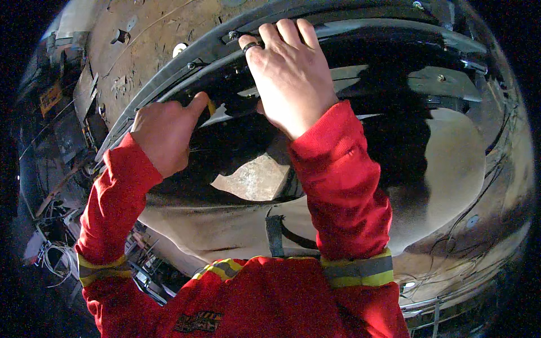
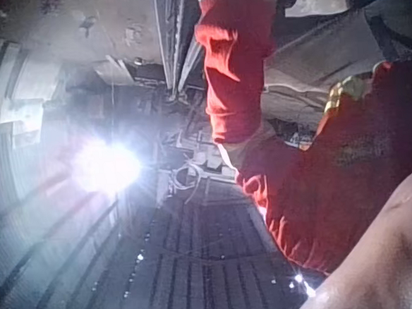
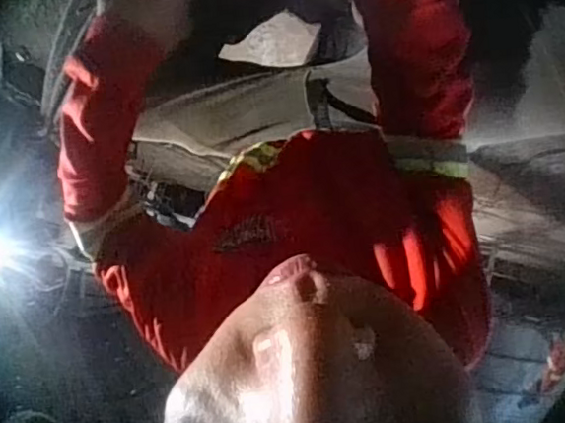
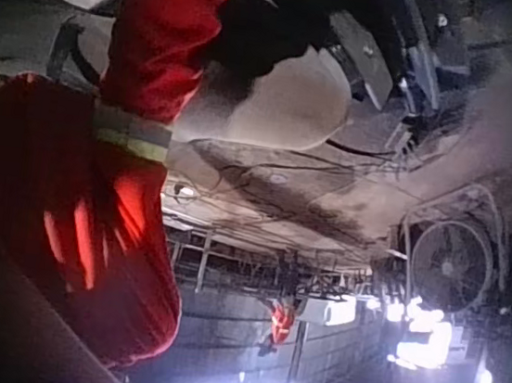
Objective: The person uses a yellow utility knife to scrape and remove old sealant or adhesive from the seam of a large, curved metal panel. The person works methodically along the joint, using the blade to pry and cut away the material while holding the panel steady with the other hand.
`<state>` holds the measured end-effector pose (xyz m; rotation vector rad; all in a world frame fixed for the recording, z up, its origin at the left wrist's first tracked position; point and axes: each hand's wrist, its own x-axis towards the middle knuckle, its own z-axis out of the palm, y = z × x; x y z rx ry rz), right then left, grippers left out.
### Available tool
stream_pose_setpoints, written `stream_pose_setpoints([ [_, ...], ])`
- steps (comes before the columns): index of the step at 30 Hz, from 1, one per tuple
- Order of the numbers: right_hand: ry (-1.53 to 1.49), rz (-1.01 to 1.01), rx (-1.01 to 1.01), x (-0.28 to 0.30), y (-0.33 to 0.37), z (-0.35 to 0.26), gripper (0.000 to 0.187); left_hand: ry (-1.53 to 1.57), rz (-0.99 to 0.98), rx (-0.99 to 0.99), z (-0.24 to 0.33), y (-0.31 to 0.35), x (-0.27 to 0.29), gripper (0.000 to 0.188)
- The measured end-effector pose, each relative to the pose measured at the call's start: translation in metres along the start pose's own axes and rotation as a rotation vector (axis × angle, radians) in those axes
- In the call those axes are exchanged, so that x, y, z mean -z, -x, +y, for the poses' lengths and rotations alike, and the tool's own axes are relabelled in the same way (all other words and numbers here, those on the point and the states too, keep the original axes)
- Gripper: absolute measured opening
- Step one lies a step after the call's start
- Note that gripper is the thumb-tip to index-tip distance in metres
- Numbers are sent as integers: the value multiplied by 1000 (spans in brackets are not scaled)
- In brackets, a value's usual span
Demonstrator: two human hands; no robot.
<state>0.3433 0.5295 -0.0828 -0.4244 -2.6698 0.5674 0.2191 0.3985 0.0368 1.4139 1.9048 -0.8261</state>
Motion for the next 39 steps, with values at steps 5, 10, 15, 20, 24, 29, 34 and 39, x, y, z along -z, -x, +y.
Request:
stream_pose_setpoints([
  [5, -29, -21, -7, 1, 2, 2, 70, -46, -6, 4, 3, 14, 6, 58],
  [10, -49, -99, -59, 3, 0, 2, 91, -54, 3, 10, 12, 6, 6, 57],
  [15, -57, -106, -61, 1, 0, 2, 92, -35, -7, 13, 9, 14, 5, 58],
  [20, -31, -105, -51, 1, 1, 1, 93, -11, -15, -27, 6, 16, 7, 67],
  [24, -22, -128, -45, -1, 1, 3, 91, -13, -61, -10, 11, 7, 5, 68],
  [29, -21, -161, -64, 1, -1, 0, 92, -108, -34, 47, 20, 27, 11, 56],
  [34, 29, -124, -28, 1, 1, 3, 92, -118, -20, 43, 25, 12, 6, 53],
  [39, 6, -156, -43, 2, -1, 1, 94, -149, -19, 79, 32, 26, 5, 48],
])
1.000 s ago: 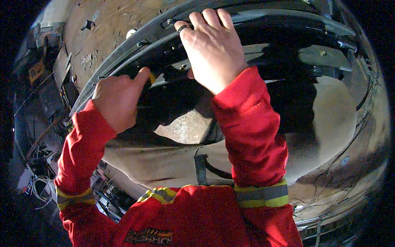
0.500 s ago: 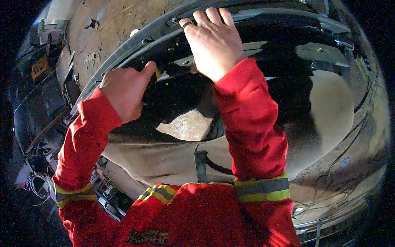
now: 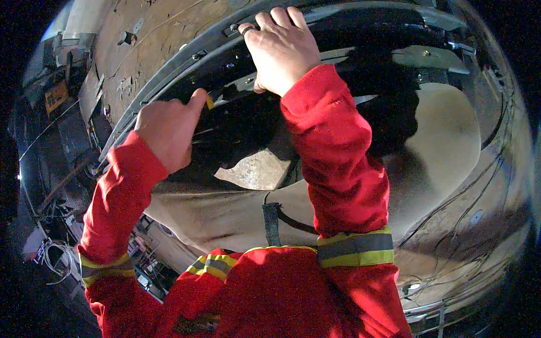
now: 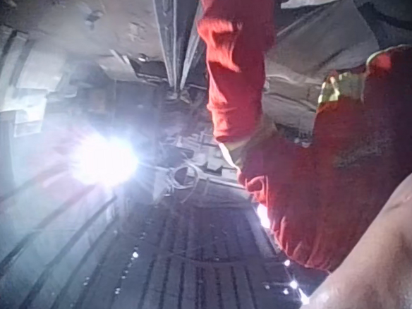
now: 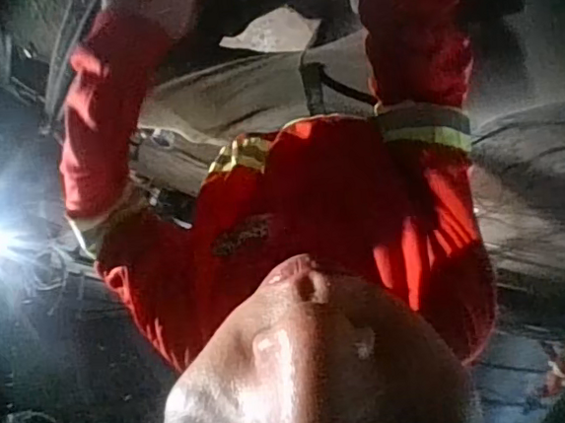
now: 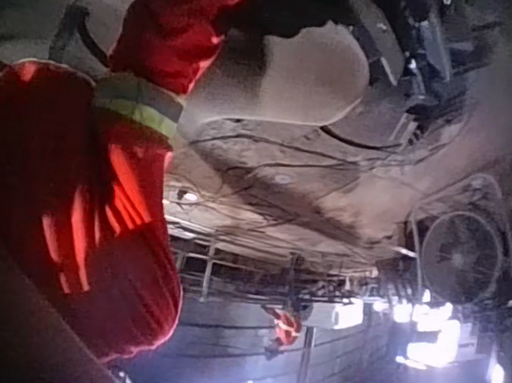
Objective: The person uses a yellow utility knife to scrape and remove old sealant or adhesive from the seam of a large, curved metal panel. The person works methodically along the joint, using the blade to pry and cut away the material while holding the panel steady with the other hand.
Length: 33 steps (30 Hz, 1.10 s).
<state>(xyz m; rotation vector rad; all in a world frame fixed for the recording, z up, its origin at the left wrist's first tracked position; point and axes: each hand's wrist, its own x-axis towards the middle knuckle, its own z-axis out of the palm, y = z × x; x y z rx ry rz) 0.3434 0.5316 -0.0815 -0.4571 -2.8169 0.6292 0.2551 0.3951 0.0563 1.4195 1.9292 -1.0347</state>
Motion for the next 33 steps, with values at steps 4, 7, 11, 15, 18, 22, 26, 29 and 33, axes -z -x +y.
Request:
stream_pose_setpoints([
  [4, -47, 87, 27, 6, 0, -1, 78, -92, 116, 29, 7, 8, -11, 38],
  [7, -18, 135, 41, 1, -1, 0, 81, -84, 127, 31, 9, 8, -12, 35],
  [11, -7, 128, 35, 0, -1, 2, 83, -66, 89, 34, 9, 11, -11, 35],
  [15, -8, 116, 42, 0, -1, 1, 85, -40, 48, 65, 13, 21, -6, 36],
  [18, 4, 98, 32, 0, -2, 2, 86, -28, 124, 106, 18, 13, -18, 36],
  [22, 1, 75, 36, 4, -4, 1, 87, 17, 226, 93, 23, 15, -23, 34],
  [26, 7, 43, 38, 9, 0, -2, 87, -57, 203, 142, 28, 30, -27, 28],
  [29, -9, -30, 16, 29, 1, -7, 88, -26, 297, 130, 31, 24, -31, 21],
  [33, -3, -13, 23, 19, -3, -4, 89, 28, 310, 172, 32, 16, -41, 16],
])
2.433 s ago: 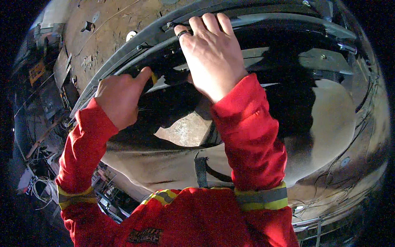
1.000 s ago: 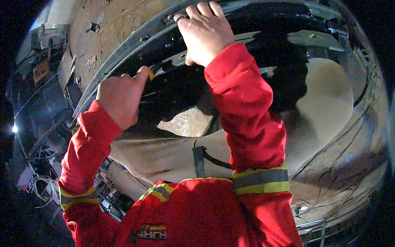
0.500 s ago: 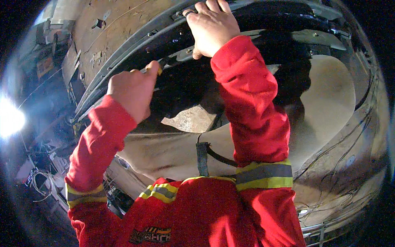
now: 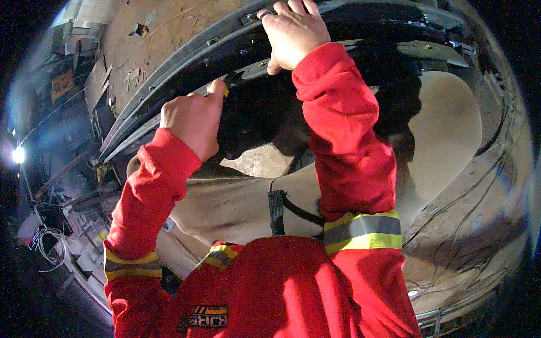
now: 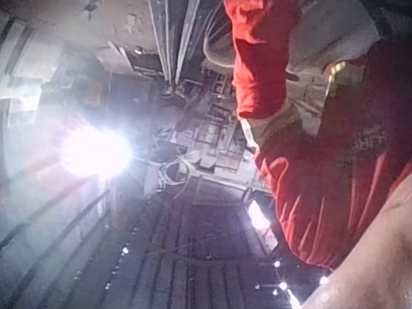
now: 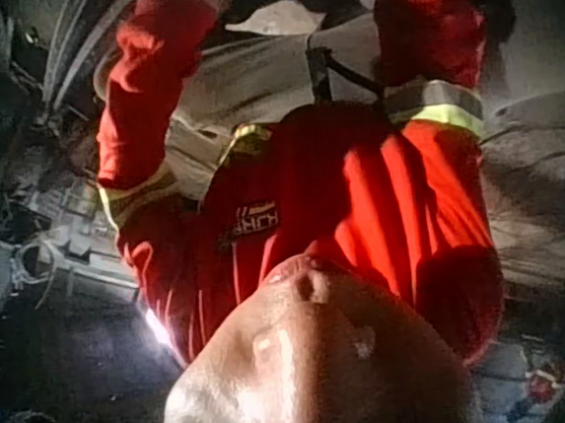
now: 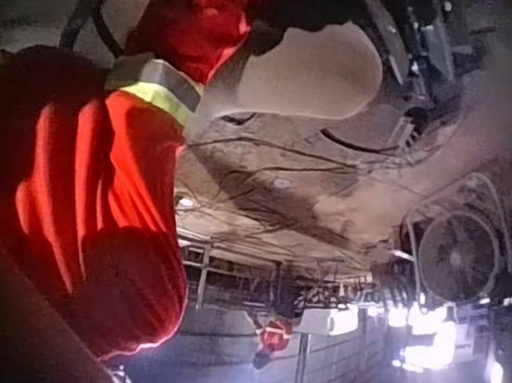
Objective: The person uses a yellow utility knife to scrape and remove old sealant or adhesive from the seam of a large, curved metal panel. The person works methodically along the joint, using the blade to pry and cut away the material while holding the panel steady with the other hand.
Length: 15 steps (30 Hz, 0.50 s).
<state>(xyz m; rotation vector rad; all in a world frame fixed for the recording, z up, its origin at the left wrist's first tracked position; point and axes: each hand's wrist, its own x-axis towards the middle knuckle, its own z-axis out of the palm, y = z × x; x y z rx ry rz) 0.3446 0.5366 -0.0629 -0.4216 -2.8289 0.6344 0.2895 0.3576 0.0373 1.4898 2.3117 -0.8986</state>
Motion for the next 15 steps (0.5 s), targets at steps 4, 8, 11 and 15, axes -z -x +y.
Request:
stream_pose_setpoints([
  [4, -31, -29, 7, 4, 4, 1, 90, -9, 78, 4, 7, 8, -5, 19],
  [8, 1, 2, 18, 4, 5, -6, 91, -17, 132, 91, 15, 19, -19, 28],
  [11, 55, 20, 22, -13, 0, 3, 94, -74, 158, 146, 29, 19, -26, 34],
  [15, 107, -54, -26, -17, -1, 4, 96, -55, 231, 224, 37, 22, -41, 35],
])
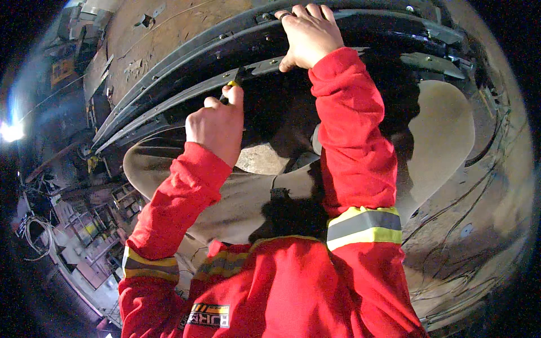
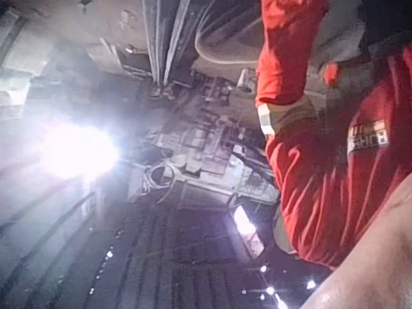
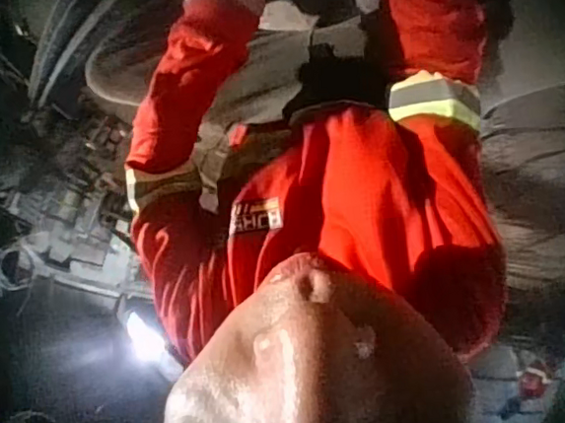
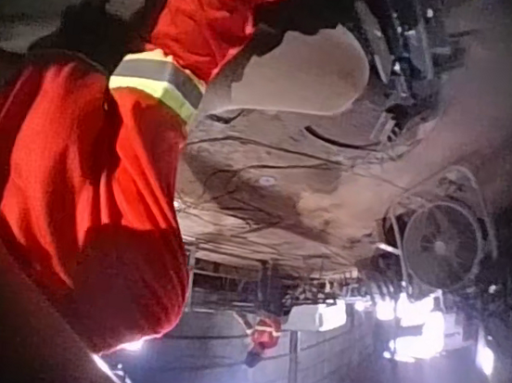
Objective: The person uses a yellow utility knife to scrape and remove old sealant or adhesive from the seam of a large, curved metal panel. The person works methodically along the joint, using the blade to pry and cut away the material while holding the panel steady with the other hand.
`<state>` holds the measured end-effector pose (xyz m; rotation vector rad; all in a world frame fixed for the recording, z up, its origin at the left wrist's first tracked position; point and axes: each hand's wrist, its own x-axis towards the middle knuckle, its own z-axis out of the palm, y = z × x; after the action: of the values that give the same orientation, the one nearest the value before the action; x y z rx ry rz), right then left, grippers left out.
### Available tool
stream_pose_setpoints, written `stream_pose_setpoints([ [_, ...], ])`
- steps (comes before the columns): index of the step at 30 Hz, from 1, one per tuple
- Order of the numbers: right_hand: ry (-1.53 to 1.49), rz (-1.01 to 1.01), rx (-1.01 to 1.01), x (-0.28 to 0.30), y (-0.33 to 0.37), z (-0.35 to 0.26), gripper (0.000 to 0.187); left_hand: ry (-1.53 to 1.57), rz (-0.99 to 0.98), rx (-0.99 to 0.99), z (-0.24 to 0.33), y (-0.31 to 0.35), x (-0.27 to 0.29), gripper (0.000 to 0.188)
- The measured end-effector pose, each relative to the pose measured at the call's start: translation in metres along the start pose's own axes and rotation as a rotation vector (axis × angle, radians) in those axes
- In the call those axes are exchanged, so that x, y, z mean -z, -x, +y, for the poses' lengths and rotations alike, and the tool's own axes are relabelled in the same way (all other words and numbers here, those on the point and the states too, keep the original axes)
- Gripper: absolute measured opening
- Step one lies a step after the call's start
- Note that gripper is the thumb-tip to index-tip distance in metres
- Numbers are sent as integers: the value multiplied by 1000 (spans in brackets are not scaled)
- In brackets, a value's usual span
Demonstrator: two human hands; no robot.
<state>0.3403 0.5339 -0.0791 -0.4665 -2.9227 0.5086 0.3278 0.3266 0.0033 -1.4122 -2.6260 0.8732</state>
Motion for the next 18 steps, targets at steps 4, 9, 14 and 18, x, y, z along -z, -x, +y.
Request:
stream_pose_setpoints([
  [4, 9, 11, 4, -5, 3, -2, 97, 56, -7, 40, 2, 15, -1, 36],
  [9, 20, -8, 5, -3, 2, 2, 96, 484, 0, 113, -2, 23, -12, 56],
  [14, 18, 32, 51, -3, 1, 2, 96, 1126, 232, 264, -2, 35, -41, 66],
  [18, 44, 97, 69, -6, 3, 1, 100, 1260, 71, 438, 14, 39, -46, 72],
])
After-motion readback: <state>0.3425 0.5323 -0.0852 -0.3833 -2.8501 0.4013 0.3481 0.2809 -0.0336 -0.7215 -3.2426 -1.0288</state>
